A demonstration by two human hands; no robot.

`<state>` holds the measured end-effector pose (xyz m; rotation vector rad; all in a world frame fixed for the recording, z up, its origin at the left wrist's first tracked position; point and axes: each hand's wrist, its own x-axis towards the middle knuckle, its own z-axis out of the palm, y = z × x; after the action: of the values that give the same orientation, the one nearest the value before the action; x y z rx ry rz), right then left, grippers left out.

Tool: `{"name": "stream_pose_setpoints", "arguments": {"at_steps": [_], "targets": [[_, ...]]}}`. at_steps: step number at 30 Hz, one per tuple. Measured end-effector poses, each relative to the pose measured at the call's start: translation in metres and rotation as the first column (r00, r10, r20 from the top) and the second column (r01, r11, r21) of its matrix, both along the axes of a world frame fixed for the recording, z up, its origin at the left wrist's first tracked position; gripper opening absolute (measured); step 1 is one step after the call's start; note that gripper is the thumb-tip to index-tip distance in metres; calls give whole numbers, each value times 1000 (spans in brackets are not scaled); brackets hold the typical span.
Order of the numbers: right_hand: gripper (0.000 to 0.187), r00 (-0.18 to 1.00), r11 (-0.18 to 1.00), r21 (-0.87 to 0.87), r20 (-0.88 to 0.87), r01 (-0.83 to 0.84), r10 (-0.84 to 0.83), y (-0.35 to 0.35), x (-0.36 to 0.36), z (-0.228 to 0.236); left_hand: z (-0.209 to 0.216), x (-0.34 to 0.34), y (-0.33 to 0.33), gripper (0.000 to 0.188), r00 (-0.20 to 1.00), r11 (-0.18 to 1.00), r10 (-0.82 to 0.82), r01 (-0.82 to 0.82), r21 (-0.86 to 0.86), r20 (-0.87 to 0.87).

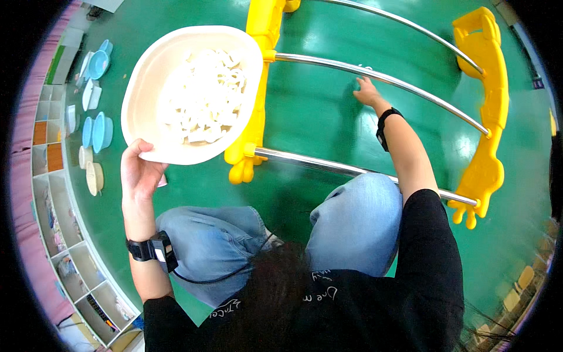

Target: The person picks up white plastic clips from the floor and a bowl, then attaches them to a metal bar structure. They move a chair to reposition the bowl and continue attaching the clips to the bar.

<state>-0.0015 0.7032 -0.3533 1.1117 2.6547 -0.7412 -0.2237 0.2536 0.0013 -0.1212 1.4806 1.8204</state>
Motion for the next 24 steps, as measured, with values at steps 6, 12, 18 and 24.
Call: {"name": "stream_pose_setpoints", "arguments": {"at_steps": [6, 12, 18, 24], "targets": [[71, 997, 999, 39, 73, -9, 6, 15, -8, -12, 16, 6, -24, 57, 999, 999, 37, -38, -18, -20], [55, 998, 999, 36, 62, 26, -28, 18, -20, -18, 23, 18, -44, 56, 988, 989, 138, -141, -48, -63], [42, 987, 993, 101, 156, -59, 43, 6, -8, -20, 17, 18, -32, 55, 990, 989, 119, -125, -82, -82], [31, 993, 979, 190, -99, 80, -62, -4, 5, -3, 13, 14, -28, 53, 998, 996, -1, -3, -84, -57]]}}
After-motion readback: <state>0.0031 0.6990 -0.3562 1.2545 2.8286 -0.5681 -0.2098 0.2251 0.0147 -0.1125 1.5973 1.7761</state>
